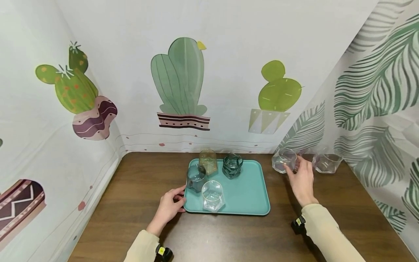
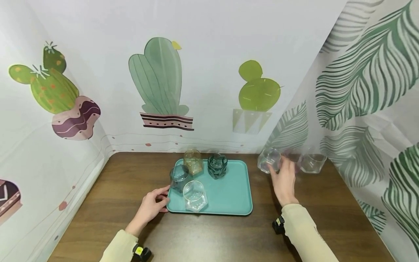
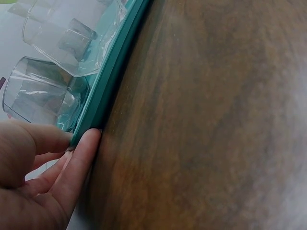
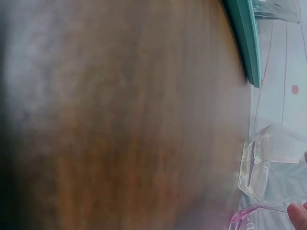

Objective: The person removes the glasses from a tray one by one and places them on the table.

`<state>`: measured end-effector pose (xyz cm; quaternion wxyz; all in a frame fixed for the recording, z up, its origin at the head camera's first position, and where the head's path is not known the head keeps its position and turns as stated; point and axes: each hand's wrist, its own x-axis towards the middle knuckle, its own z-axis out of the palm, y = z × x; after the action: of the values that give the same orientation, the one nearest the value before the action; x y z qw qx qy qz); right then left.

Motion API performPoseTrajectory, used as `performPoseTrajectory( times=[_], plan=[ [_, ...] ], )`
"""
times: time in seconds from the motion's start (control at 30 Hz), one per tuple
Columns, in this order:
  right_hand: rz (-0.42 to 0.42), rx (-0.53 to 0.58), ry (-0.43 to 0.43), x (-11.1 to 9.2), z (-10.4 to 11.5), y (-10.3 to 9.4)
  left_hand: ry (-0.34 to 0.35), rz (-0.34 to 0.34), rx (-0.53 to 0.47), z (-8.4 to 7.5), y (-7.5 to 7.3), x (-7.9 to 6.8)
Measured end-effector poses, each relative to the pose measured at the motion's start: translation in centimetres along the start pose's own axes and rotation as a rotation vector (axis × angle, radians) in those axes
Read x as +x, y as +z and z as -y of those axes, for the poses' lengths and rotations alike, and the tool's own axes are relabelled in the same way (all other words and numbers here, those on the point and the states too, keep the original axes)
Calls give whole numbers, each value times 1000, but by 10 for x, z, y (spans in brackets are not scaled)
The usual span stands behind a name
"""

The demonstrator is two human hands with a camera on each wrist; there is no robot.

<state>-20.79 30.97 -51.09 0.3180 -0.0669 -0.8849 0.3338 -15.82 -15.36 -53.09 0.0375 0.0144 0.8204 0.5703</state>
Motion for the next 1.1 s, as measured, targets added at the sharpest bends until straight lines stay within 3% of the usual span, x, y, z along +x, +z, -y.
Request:
performPoseTrajectory(
  times=[0.43, 0.73, 1.1],
  plan=[
    [-4, 16, -33, -9, 7, -4, -13, 2, -7, 3, -2, -1],
    [31, 62, -82, -21, 29, -4, -3, 5, -13, 1, -3, -1],
    [99, 144, -121, -28, 57, 13, 9, 10, 4, 3, -2, 0]
  ],
)
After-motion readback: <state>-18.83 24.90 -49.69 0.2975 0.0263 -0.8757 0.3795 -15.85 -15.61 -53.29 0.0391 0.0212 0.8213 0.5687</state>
